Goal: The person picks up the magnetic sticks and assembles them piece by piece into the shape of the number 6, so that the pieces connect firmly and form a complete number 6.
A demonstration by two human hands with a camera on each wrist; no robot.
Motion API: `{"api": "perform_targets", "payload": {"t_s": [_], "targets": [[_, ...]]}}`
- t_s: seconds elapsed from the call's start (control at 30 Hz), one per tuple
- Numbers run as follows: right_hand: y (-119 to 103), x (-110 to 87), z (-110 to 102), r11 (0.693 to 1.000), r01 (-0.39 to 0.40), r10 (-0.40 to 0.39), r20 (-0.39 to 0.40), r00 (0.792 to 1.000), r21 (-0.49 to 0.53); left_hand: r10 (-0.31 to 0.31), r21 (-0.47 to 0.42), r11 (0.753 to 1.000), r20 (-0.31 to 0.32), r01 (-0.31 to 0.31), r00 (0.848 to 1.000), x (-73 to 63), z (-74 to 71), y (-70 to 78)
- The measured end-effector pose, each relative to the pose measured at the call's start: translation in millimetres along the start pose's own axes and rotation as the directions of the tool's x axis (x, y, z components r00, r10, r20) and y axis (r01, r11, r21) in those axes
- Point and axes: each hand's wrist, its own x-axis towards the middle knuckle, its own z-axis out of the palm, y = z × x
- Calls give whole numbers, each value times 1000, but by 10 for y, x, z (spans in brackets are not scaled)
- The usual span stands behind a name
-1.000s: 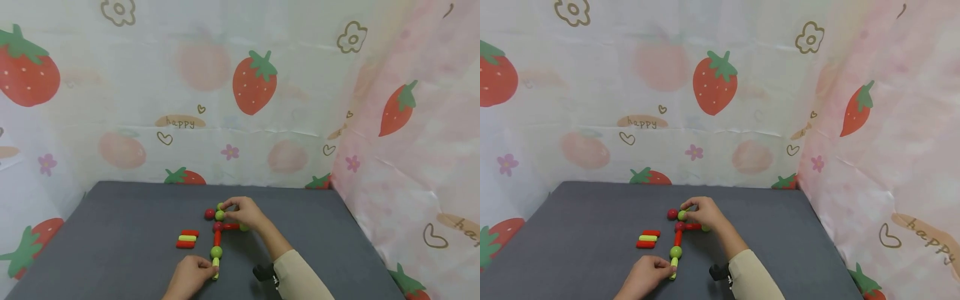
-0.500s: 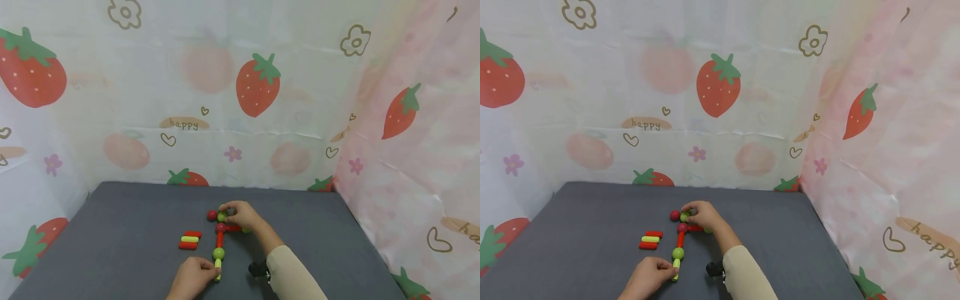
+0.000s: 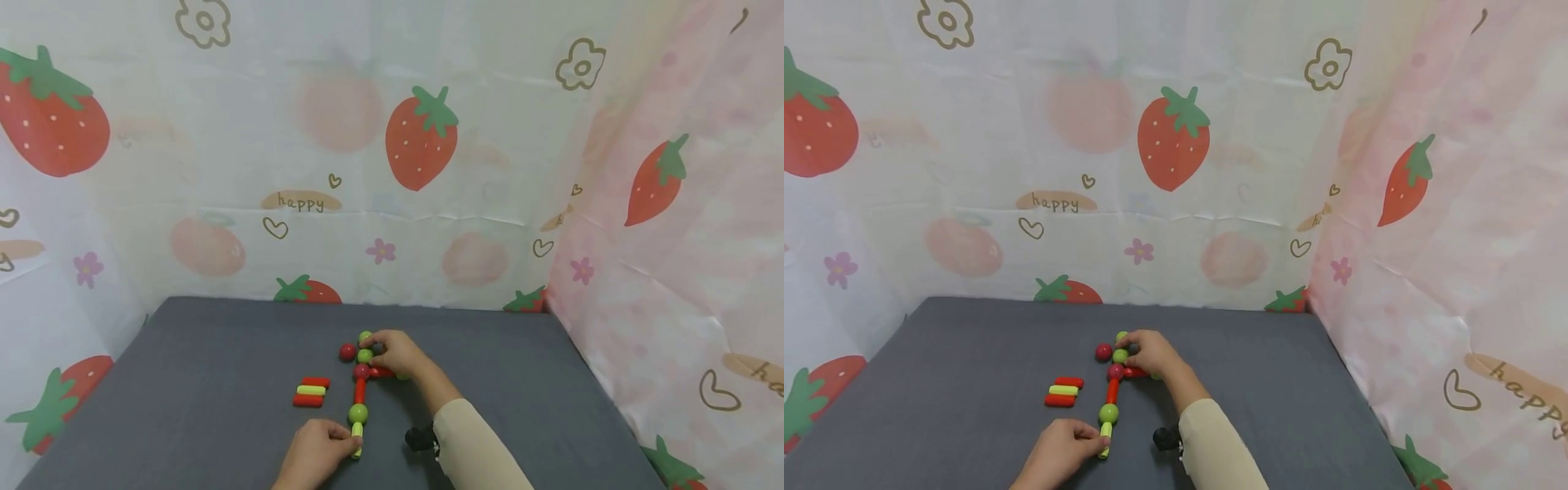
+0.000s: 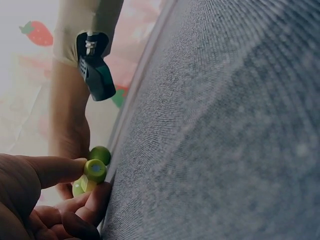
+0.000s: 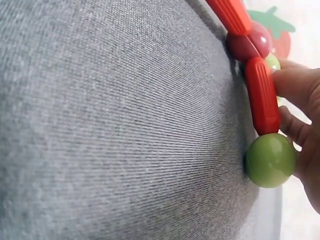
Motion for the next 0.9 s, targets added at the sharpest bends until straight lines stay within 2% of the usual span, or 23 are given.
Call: {"api": "perform_targets", "payload": {"t_s": [0.23, 0.47, 0.67, 0.9], "targets": [[-12, -19, -35, 1000, 0, 0, 3, 1000, -29, 6, -3, 1000, -1, -6, 1000, 18, 6, -20], [-87, -141, -133, 999, 37, -34, -112, 993, 29, -12, 16, 1000, -2, 12, 1000, 14, -6, -5], [-204, -421, -162, 991, 23, 1, -173, 985, 134, 10, 12, 1000, -5, -10, 1000, 9, -10, 6], [-306, -819, -77, 947, -23, 65, -121, 991, 319, 71, 8, 997, -12, -71, 997, 56, -5, 16]]}}
